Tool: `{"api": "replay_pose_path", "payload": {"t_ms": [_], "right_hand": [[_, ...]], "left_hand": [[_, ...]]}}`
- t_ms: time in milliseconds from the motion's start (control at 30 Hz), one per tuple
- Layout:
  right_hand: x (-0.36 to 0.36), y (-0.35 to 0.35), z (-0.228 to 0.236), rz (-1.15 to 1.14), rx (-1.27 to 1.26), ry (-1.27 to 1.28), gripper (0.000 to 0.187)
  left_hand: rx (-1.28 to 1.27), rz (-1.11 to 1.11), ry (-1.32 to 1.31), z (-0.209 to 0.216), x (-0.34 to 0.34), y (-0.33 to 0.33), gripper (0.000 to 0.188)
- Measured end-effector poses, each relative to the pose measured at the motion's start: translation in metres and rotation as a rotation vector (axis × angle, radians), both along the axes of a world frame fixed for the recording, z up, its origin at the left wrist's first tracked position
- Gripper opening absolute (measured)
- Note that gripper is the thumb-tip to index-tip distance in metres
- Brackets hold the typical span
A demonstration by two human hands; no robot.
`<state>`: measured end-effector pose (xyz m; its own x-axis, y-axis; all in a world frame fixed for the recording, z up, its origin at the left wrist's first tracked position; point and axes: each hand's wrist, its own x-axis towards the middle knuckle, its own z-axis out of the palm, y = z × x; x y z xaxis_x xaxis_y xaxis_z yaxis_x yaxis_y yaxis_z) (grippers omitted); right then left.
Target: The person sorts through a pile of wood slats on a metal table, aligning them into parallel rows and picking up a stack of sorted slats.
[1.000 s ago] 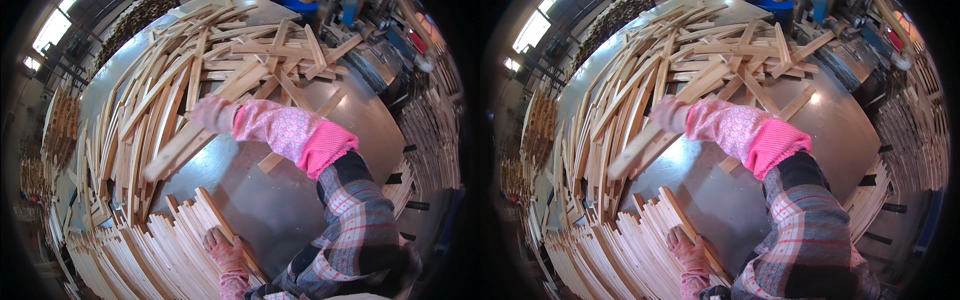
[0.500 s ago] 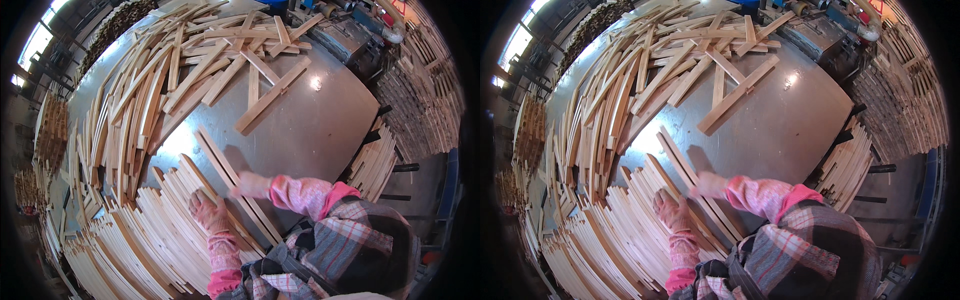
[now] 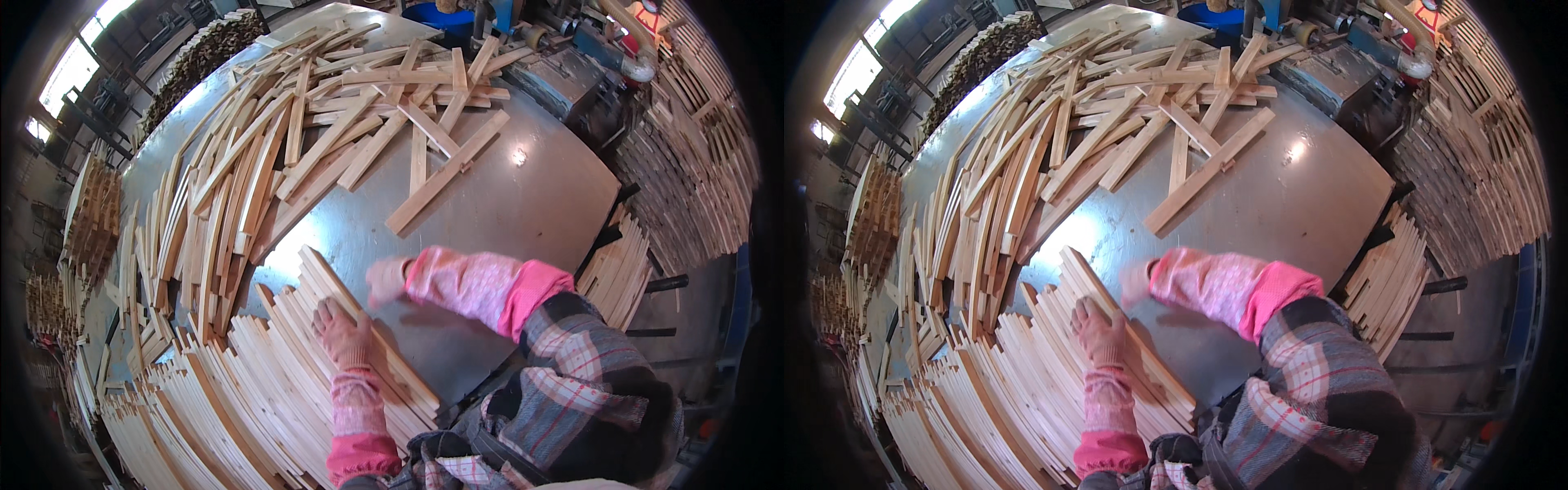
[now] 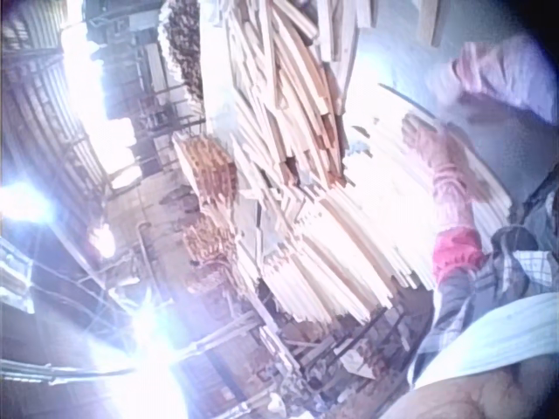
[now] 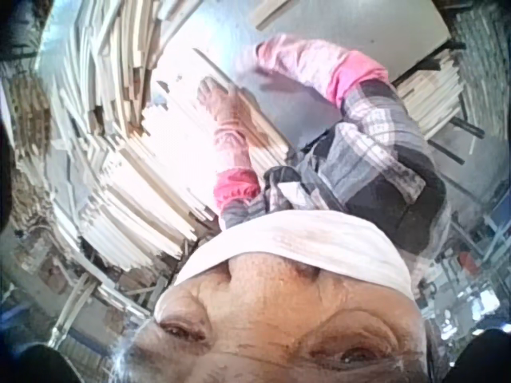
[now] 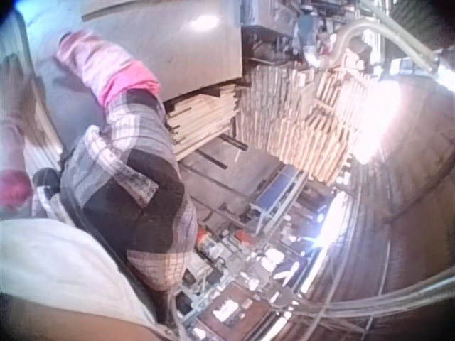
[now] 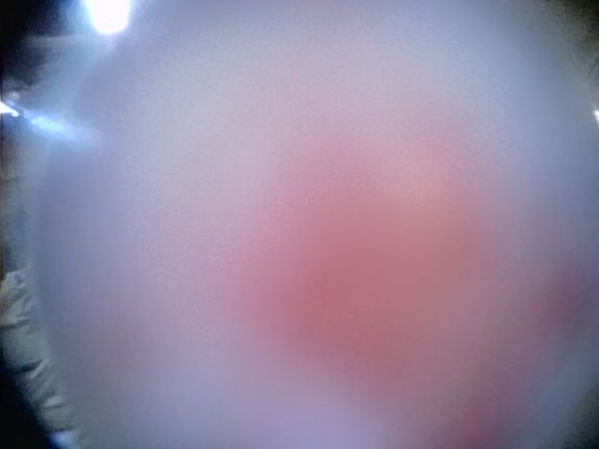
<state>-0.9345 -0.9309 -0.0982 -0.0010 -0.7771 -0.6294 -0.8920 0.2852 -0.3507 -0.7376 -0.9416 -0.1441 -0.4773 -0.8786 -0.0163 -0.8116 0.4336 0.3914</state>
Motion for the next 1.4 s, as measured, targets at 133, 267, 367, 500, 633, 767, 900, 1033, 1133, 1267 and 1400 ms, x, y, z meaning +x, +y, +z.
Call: {"api": "replay_pose_path", "payload": {"t_ms": [133,267,367,500,633,767,900,1033,1133,1267,1400], "right_hand": [[-0.149,-0.077,0.012,-0.464,-0.396,0.231,0.036],[-0.295,-0.168,-0.003,-0.531,-0.549,0.892,0.035],[-0.388,-0.220,-0.031,-0.490,-0.460,1.424,0.037],[-0.436,-0.229,-0.033,-0.329,-0.556,0.989,0.038],[-0.442,-0.229,-0.085,-0.561,-0.310,1.496,0.028],[-0.370,-0.173,-0.042,-0.358,-0.492,0.837,0.022],[-0.232,-0.090,-0.014,0.025,-0.564,0.733,0.020],[-0.173,-0.027,0.010,0.479,-0.434,0.306,0.020],[-0.147,0.001,0.008,0.387,-0.506,0.278,0.022],[-0.170,0.057,0.042,0.069,-0.966,-0.121,0.037],[-0.152,0.122,0.051,-0.071,-0.243,0.023,0.070]], "left_hand": [[-0.033,0.025,-0.055,-0.008,-0.002,0.005,0.075],[-0.054,0.057,-0.105,-0.006,-0.004,0.005,0.076],[-0.028,0.040,-0.127,-0.013,-0.004,0.001,0.076],[-0.019,0.077,-0.169,-0.011,0.004,0.003,0.079],[-0.020,0.045,-0.171,-0.014,-0.004,-0.001,0.079],[-0.014,0.085,-0.147,-0.011,-0.007,0.004,0.077],[0.016,0.140,0.081,0.009,-0.021,-0.016,0.073],[-0.062,-0.125,0.293,0.088,-0.107,-0.022,0.078],[0.253,-0.266,-0.157,0.111,-0.162,-0.002,0.083],[0.387,-0.117,-0.036,0.065,-0.099,0.030,0.078],[0.444,0.075,-0.117,0.093,-0.059,0.058,0.072]]}}
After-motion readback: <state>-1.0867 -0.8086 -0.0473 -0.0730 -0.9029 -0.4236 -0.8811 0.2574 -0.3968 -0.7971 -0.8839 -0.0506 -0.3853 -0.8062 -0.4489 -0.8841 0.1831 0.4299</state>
